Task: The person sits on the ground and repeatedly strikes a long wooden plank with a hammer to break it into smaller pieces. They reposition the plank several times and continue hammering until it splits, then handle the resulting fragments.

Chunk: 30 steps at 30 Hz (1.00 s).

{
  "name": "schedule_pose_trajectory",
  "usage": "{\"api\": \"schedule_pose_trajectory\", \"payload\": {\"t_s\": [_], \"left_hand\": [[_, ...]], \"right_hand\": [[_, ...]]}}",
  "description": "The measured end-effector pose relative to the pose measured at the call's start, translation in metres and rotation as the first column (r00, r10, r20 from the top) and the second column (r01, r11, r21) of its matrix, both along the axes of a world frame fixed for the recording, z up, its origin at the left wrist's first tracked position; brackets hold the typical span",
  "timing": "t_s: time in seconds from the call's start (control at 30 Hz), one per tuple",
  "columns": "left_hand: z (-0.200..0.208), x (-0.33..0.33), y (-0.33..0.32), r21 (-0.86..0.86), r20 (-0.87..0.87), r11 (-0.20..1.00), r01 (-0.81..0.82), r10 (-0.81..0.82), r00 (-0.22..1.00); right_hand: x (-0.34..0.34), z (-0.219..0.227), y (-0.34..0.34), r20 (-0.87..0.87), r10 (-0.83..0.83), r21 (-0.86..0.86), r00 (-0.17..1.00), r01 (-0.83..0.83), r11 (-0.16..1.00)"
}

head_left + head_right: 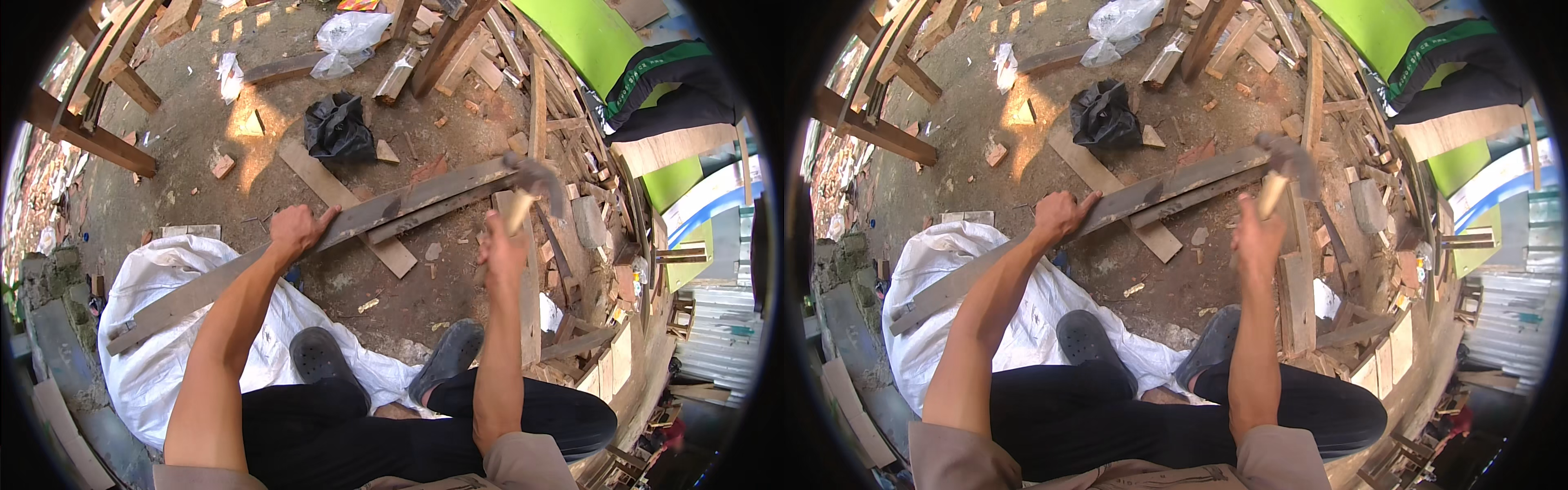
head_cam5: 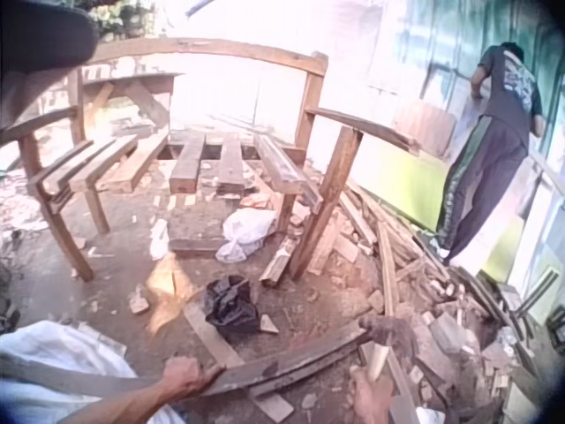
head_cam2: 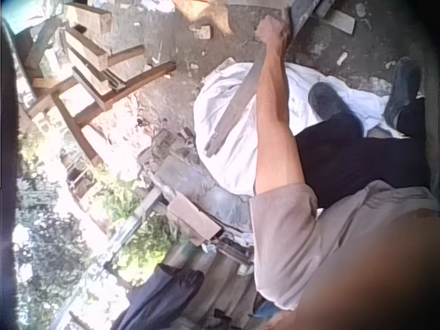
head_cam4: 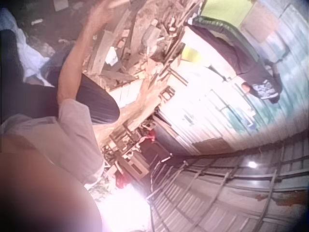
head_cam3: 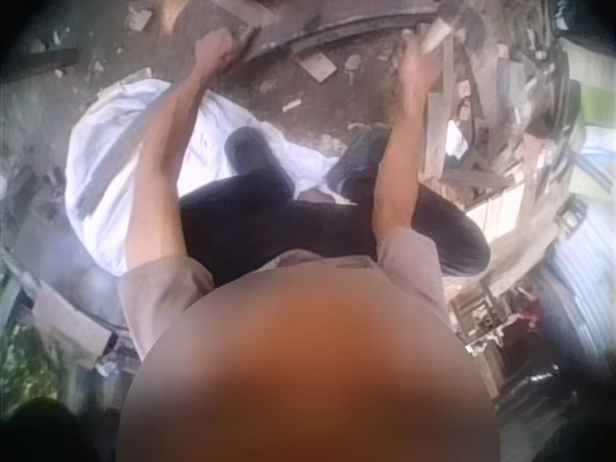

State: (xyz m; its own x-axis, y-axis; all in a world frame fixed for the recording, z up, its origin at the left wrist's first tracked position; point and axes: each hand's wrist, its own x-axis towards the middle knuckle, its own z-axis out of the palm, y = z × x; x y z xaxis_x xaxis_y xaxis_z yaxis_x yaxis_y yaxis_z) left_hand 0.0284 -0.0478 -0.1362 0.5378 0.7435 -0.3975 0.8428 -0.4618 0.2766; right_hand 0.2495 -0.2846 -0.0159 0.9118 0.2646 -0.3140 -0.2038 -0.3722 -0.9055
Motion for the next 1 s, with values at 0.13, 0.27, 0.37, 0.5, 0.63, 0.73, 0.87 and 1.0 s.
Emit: {"api": "schedule_pose_trajectory", "payload": {"t_s": [0.13, 0.27, 0.37, 0.5, 0.63, 0.73, 0.87, 1.0], "left_hand": [[-0.002, -0.007, 0.001, -0.058, -0.054, 0.998, -0.017, 0.014, 0.998], [0.001, -0.004, 0.001, -0.066, -0.053, 0.998, -0.019, 0.015, 0.998], [-0.001, 0.019, -0.018, -0.08, -0.009, 0.996, 0.036, -0.037, 0.999], [-0.004, -0.007, -0.005, -0.089, -0.042, 0.995, -0.043, 0.039, 0.998], [-0.006, -0.002, 0.0, -0.054, -0.021, 0.999, 0.002, -0.003, 1.0], [-0.005, -0.005, -0.002, -0.055, -0.034, 0.998, -0.007, 0.005, 0.999], [0.0, -0.005, -0.003, -0.061, -0.015, 0.998, -0.023, 0.022, 1.0], [-0.004, 0.023, -0.019, -0.084, 0.025, 0.996, 0.038, -0.036, 0.999]], "right_hand": [[0.011, 0.098, 0.02, 0.27, -0.139, 0.544, 0.953, -0.032, 0.839], [-0.016, 0.031, 0.019, 0.382, -0.132, 0.704, 0.915, -0.195, 0.683], [-0.068, -0.191, -0.043, 0.211, 0.116, -0.312, 0.971, -0.045, 0.949], [-0.056, -0.119, -0.007, -0.3, 0.012, -0.128, 0.954, -0.053, 0.99], [-0.01, 0.004, 0.004, 0.02, -0.007, 0.099, 1.0, 0.005, 0.995], [0.0, 0.059, 0.01, 0.176, -0.118, 0.439, 0.977, 0.03, 0.898], [-0.009, 0.012, 0.012, 0.325, -0.208, 0.725, 0.922, -0.102, 0.681], [-0.062, -0.219, -0.047, 0.012, -0.112, -0.245, 0.994, 0.112, 0.963]]}}
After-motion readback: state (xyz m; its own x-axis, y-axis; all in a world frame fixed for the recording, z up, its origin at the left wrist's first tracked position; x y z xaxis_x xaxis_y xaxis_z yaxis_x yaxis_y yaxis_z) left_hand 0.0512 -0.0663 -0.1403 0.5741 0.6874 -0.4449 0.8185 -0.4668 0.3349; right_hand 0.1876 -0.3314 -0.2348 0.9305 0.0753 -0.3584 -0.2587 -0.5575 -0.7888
